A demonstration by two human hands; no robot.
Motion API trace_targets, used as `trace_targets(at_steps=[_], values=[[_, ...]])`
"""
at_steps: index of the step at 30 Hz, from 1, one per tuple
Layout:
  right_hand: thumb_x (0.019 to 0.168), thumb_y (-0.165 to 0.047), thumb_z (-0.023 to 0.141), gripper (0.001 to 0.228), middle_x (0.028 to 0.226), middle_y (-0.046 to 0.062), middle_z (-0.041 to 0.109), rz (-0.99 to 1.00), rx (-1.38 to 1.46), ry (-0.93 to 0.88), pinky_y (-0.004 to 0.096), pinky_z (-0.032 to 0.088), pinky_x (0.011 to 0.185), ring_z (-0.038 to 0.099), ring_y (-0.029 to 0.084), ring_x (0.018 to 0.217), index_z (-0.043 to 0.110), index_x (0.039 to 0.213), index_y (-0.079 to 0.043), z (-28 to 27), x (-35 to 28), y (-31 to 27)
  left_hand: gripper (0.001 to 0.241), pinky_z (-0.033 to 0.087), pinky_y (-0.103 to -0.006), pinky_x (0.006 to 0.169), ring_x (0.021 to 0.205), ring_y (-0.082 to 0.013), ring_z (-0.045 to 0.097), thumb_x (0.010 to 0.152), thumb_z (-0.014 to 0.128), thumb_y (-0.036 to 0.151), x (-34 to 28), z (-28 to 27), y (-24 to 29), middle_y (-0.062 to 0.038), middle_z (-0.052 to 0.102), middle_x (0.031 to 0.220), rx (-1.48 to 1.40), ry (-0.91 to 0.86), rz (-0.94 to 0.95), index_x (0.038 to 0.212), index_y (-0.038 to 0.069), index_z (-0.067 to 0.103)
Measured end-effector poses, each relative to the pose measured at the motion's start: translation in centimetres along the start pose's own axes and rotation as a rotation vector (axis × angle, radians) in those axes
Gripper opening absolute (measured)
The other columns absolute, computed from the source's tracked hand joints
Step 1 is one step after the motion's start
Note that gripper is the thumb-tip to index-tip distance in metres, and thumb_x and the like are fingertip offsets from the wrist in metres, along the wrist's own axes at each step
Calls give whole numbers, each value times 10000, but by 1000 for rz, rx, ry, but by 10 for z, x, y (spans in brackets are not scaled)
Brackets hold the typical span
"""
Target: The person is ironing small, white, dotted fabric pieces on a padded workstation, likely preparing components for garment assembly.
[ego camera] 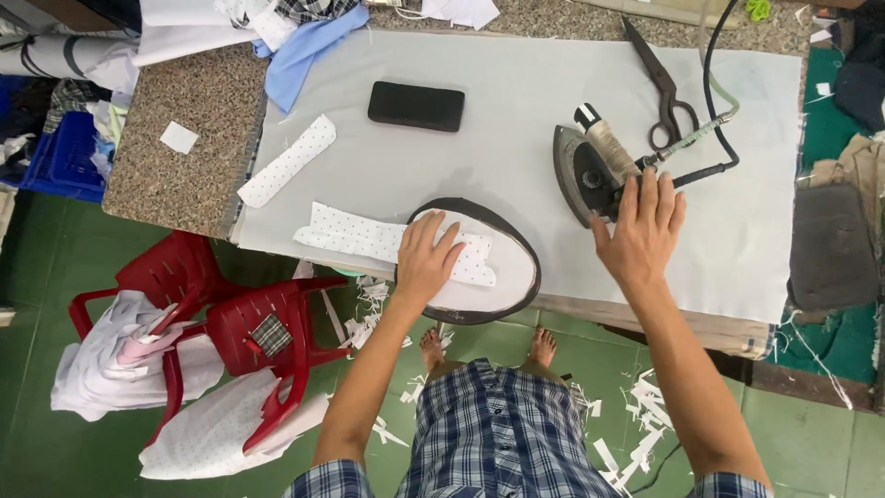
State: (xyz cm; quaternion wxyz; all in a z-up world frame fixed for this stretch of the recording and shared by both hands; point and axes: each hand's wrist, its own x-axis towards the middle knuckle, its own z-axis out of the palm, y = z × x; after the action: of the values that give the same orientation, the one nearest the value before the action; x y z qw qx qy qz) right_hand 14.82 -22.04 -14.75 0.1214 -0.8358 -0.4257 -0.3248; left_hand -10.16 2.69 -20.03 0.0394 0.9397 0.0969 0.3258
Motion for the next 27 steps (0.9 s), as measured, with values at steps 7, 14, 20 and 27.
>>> trace_targets(at_steps=[7,14,20,27], values=[[831,-299,884,720,1329,255,660,-122,-14,-257,520,385,1181,653,402,1189,642,1389,86,31,13,38,543,173,-616,1201,1510,-409,275,1032,527,511,-30,-27,59,-160,402,1601,-82,-251,-296,1504,244,544],[1034,-449,679,676,1099,283,716,263,571,-849,511,587,761,718,437,969,550,1463,58,125,100,69,447,207,-490,1253,1481,-229,400,1025,510,517,-56,-18,28,11,539,1533,-229,-337,-295,1416,332,621],[949,-278,724,597,844,188,709,489,812,-980,463,566,525,720,299,646,544,1444,2,62,112,17,560,186,-471,1264,1461,-180,429,941,632,565,-51,-6,14,35,540,1533,-148,-235,-370,1439,310,601],[1008,-370,562,614,1213,343,669,4,624,-996,596,553,943,670,496,1105,437,1481,0,-115,123,-88,677,157,-464,1279,1471,-197,408,916,683,543,-46,-11,5,2,523,1547,-201,-245,-309,1510,261,524]])
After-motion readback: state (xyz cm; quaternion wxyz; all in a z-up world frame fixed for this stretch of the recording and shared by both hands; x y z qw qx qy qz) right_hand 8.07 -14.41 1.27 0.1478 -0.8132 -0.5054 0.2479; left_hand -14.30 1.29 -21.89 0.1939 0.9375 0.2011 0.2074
